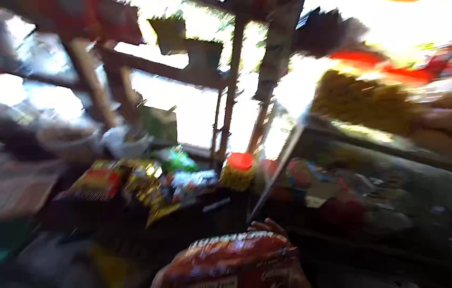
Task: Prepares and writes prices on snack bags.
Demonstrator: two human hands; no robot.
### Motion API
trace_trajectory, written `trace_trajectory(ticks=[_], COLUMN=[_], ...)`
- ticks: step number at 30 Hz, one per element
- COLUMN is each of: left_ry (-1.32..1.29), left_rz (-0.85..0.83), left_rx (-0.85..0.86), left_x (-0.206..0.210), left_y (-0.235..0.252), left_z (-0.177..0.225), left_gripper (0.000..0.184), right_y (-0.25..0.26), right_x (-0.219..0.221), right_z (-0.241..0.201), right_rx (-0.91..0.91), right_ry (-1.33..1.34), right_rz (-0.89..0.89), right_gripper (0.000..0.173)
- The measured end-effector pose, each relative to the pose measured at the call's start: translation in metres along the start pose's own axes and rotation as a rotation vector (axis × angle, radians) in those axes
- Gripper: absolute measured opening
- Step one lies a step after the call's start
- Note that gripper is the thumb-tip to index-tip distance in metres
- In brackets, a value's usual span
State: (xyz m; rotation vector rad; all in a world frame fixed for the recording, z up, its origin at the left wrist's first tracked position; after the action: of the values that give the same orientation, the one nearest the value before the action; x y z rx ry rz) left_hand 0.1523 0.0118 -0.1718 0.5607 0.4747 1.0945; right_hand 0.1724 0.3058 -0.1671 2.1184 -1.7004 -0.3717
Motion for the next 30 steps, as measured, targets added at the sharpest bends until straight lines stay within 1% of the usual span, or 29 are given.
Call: trace_trajectory(ticks=[1, 2, 3, 5, 7, 9, 11, 13, 14, 15, 16, 17, 18, 19, 20, 21, 22, 23, 24, 27, 28, 30], left_ry=[-0.013, -0.031, -0.044, -0.044, -0.017, 0.043, 0.049, 0.02, 0.008, 0.01, 0.019, 0.012, -0.002, -0.036, -0.071, -0.118, -0.152, -0.159, -0.147, -0.111, -0.099, -0.102], left_rz=[0.033, 0.06, 0.084, 0.126, 0.17, 0.222, 0.286, 0.343, 0.34, 0.329, 0.306, 0.265, 0.221, 0.201, 0.178, 0.17, 0.181, 0.19, 0.182, 0.093, 0.064, 0.019], left_rx=[-0.021, -0.027, -0.018, -0.002, -0.01, -0.033, -0.1, -0.184, -0.202, -0.201, -0.181, -0.157, -0.152, -0.175, -0.222, -0.288, -0.348, -0.39, -0.418, -0.442, -0.438, -0.448], left_x=[-0.002, -0.003, -0.004, -0.007, -0.013, -0.022, -0.033, -0.048, -0.059, -0.072, -0.085, -0.099, -0.112, -0.123, -0.134, -0.143, -0.151, -0.157, -0.163, -0.185, -0.191, -0.201], left_y=[-0.006, -0.011, -0.014, -0.017, -0.018, -0.019, -0.017, -0.011, -0.006, 0.001, 0.008, 0.017, 0.025, 0.031, 0.034, 0.038, 0.041, 0.043, 0.045, 0.049, 0.05, 0.051], left_z=[-0.002, -0.003, -0.004, -0.007, -0.008, -0.009, -0.01, -0.012, -0.014, -0.017, -0.02, -0.023, -0.027, -0.031, -0.034, -0.037, -0.041, -0.044, -0.049, -0.069, -0.073, -0.078], left_gripper=[0.065, 0.065, 0.067, 0.069, 0.069, 0.069, 0.074, 0.08, 0.082, 0.078, 0.065, 0.044, 0.037, 0.047, 0.077, 0.099, 0.11, 0.113, 0.11, 0.1, 0.096, 0.091], right_y=[-0.011, -0.023, -0.03, -0.027, -0.014, -0.006, 0.008, 0.03, 0.044, 0.058, 0.073, 0.087, 0.102, 0.117, 0.133, 0.149, 0.162, 0.173, 0.18, 0.182, 0.177, 0.161], right_x=[0.007, 0.015, 0.021, 0.033, 0.048, 0.063, 0.077, 0.089, 0.094, 0.1, 0.104, 0.108, 0.112, 0.116, 0.119, 0.122, 0.123, 0.123, 0.122, 0.108, 0.102, 0.093], right_z=[0.003, 0.001, 0.003, 0.013, 0.025, 0.04, 0.044, 0.044, 0.044, 0.044, 0.044, 0.045, 0.044, 0.044, 0.044, 0.045, 0.046, 0.047, 0.047, 0.057, 0.062, 0.074], right_rx=[0.092, 0.198, 0.267, 0.3, 0.285, 0.275, 0.258, 0.238, 0.234, 0.246, 0.282, 0.357, 0.459, 0.563, 0.643, 0.686, 0.695, 0.683, 0.656, 0.515, 0.505, 0.611], right_ry=[0.004, -0.057, -0.113, -0.163, -0.14, -0.151, -0.177, -0.174, -0.166, -0.159, -0.158, -0.147, -0.126, -0.098, -0.078, -0.068, -0.084, -0.125, -0.215, -0.669, -0.826, -1.066], right_rz=[-0.025, -0.008, -0.015, -0.1, -0.173, -0.157, -0.104, -0.034, -0.002, 0.029, 0.067, 0.109, 0.15, 0.189, 0.211, 0.212, 0.201, 0.196, 0.202, 0.371, 0.424, 0.488], right_gripper=[0.088, 0.075, 0.067, 0.061, 0.06, 0.069, 0.085, 0.091, 0.093, 0.096, 0.097, 0.096, 0.093, 0.087, 0.082, 0.077, 0.07, 0.065, 0.059, 0.043, 0.037, 0.031])
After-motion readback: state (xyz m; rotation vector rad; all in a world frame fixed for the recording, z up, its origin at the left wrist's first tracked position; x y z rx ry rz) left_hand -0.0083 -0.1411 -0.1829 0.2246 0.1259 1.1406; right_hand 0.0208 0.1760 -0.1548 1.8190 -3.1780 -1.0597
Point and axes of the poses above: each hand's wrist, its own y-axis towards the middle knuckle, its own x-axis out of the palm, z = x × y, the point moved 2 cm from there along y, towards the middle knuckle, and after that the axes turned 9 degrees about x, right-handed, at the moved point
